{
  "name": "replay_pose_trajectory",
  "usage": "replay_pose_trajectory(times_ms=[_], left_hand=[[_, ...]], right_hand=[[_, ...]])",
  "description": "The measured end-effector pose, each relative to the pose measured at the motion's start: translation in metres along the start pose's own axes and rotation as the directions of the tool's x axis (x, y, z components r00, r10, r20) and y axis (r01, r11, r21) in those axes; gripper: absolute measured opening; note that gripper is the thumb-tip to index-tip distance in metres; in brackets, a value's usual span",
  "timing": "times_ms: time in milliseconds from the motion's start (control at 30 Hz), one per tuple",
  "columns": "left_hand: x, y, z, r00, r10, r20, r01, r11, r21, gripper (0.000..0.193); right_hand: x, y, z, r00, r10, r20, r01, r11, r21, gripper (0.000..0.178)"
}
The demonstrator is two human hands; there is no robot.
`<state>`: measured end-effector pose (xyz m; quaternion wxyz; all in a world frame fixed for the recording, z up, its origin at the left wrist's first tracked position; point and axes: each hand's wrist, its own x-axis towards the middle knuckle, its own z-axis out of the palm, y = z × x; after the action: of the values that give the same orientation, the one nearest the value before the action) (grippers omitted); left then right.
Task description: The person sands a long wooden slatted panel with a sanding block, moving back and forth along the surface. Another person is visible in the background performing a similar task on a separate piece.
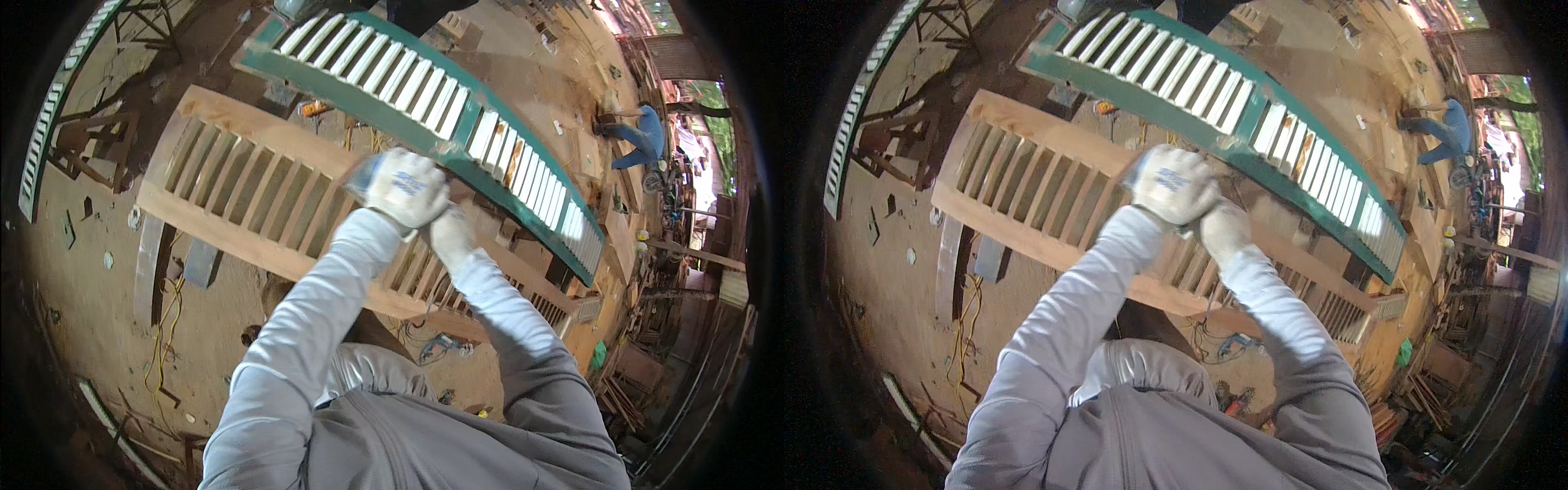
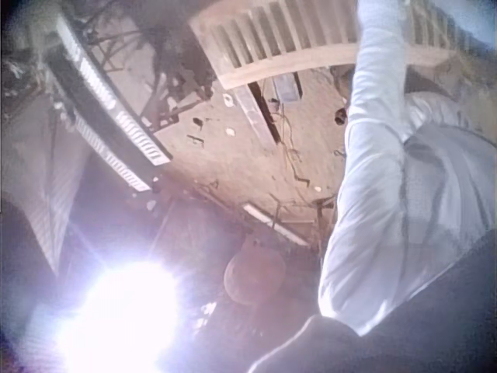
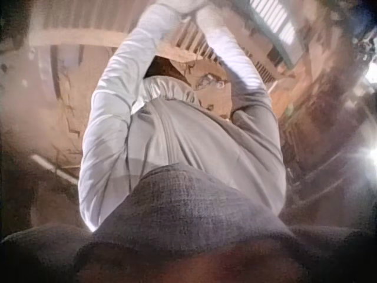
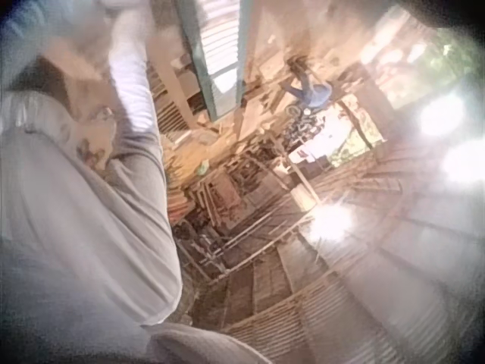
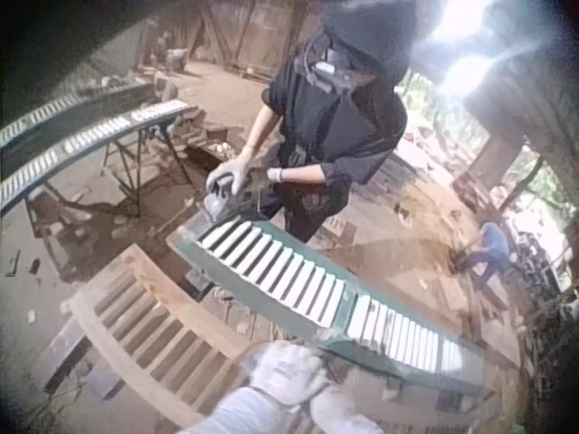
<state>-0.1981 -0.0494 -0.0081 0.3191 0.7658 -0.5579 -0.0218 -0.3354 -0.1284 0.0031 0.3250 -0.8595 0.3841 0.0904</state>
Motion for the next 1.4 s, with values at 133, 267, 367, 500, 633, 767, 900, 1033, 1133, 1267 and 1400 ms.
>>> replay_pose_trajectory(times_ms=[133,267,367,500,633,767,900,1033,1133,1267,1400], left_hand=[[-0.01,-0.078,-0.056,0.973,-0.052,-0.224,0.075,0.993,0.093,0.017],[-0.02,-0.141,-0.111,0.945,-0.145,-0.293,0.216,0.949,0.228,0.014],[-0.023,-0.169,-0.117,0.947,-0.141,-0.29,0.222,0.938,0.266,0.015],[-0.02,-0.144,-0.104,0.964,-0.092,-0.249,0.174,0.928,0.329,0.015],[0.0,-0.077,-0.054,0.988,-0.053,-0.148,0.081,0.978,0.193,0.019],[0.018,-0.007,0.016,0.983,0.115,-0.146,-0.107,0.992,0.065,0.019],[0.022,0.068,0.039,0.984,0.151,0.089,-0.139,0.982,-0.129,0.029],[0.004,0.089,0.064,0.964,0.232,0.133,-0.218,0.969,-0.116,0.027],[0.0,0.067,0.053,0.971,0.185,0.152,-0.181,0.983,-0.04,0.032],[0.003,-0.002,-0.006,0.992,0.008,0.129,-0.017,0.998,0.064,0.033],[-0.006,-0.079,-0.062,0.985,-0.142,-0.095,0.156,0.974,0.162,0.03]], right_hand=[[0.062,-0.059,0.042,0.971,-0.179,0.159,0.229,0.886,-0.403,0.021],[0.096,-0.155,0.073,0.925,-0.373,0.077,0.361,0.794,-0.49,0.022],[0.112,-0.181,0.086,0.943,-0.278,0.185,0.334,0.817,-0.47,0.027],[0.091,-0.149,0.084,0.918,-0.396,0.019,0.372,0.844,-0.387,0.023],[0.062,-0.062,0.066,0.911,-0.374,-0.174,0.287,0.877,-0.384,0.023],[0.013,0.013,0.008,0.996,-0.074,0.056,0.085,0.967,-0.239,0.036],[-0.028,0.141,0.027,0.977,-0.174,-0.126,0.164,0.982,-0.089,0.034],[-0.056,0.124,-0.009,0.992,-0.122,-0.045,0.129,0.962,0.242,0.038],[-0.043,0.077,-0.011,0.998,0.008,-0.056,-0.01,0.999,-0.032,0.06],[0.0,-0.009,-0.001,0.999,-0.046,0.006,0.046,0.999,-0.03,0.048],[0.06,-0.086,0.033,0.983,-0.158,0.089,0.169,0.978,-0.123,0.038]])
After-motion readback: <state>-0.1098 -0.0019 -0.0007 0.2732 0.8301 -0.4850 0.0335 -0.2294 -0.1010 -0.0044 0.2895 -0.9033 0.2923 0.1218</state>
